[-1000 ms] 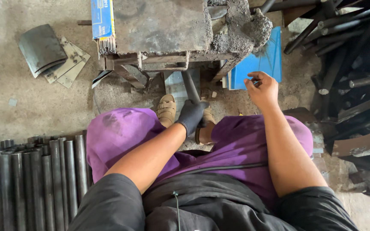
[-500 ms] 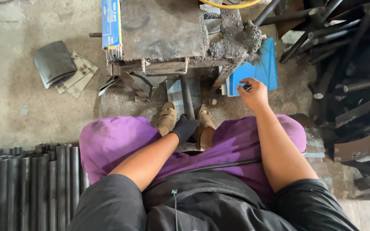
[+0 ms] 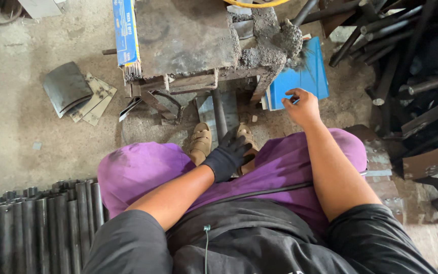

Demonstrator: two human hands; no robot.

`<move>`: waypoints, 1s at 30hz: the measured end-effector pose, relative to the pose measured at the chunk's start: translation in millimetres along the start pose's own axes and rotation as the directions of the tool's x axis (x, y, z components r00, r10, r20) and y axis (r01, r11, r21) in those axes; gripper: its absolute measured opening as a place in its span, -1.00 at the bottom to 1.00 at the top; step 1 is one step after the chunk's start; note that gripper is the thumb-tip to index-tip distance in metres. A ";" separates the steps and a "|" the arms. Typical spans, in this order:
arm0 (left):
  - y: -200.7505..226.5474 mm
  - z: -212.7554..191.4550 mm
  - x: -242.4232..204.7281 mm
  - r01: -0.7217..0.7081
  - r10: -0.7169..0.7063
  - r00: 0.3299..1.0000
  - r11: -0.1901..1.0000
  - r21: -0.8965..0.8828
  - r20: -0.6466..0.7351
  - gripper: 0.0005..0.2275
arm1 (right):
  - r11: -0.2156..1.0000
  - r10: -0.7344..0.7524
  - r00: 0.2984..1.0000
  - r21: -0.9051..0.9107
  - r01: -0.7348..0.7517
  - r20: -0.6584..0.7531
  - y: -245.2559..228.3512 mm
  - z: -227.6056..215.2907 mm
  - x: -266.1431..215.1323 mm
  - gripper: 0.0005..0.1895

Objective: The person sits on the floor and welds a metal pipe using a handheld welding tool. They then pick up a metal disc and weld it to the pipe, creating bright sparks and smoke.

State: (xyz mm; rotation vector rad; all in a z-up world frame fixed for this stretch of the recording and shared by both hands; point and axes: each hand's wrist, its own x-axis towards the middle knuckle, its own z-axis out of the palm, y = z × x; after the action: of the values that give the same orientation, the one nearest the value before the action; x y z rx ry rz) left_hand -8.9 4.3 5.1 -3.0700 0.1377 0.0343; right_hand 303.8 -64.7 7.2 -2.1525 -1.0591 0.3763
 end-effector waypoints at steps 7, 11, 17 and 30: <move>3.0 11.8 -2.5 0.001 -0.001 1.000 0.996 -0.094 -0.006 -0.41 | 1.000 0.001 1.000 -0.010 -0.001 0.018 5.0 0.0 -5.0 -0.68; 2.4 1.8 0.9 0.031 -0.017 0.997 0.980 -0.198 0.076 -0.27 | 0.998 -0.027 1.000 -0.048 0.027 0.011 5.8 3.0 -3.0 -0.70; 7.4 19.2 1.1 0.036 -0.043 0.998 0.987 -0.154 -0.038 -0.35 | 0.998 0.023 0.999 -0.065 -0.020 0.049 3.2 6.7 -3.2 -0.68; 1.6 12.4 -6.6 0.019 -0.025 0.999 0.993 -0.120 -0.048 -0.37 | 1.000 -0.019 0.997 -0.020 0.020 0.070 -4.7 11.4 -0.3 -0.67</move>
State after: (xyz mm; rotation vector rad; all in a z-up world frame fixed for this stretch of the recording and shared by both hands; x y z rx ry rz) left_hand -15.8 4.1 -7.2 -3.1931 0.1077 -0.0354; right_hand 294.9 -57.7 2.3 -2.1597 -1.1268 0.4359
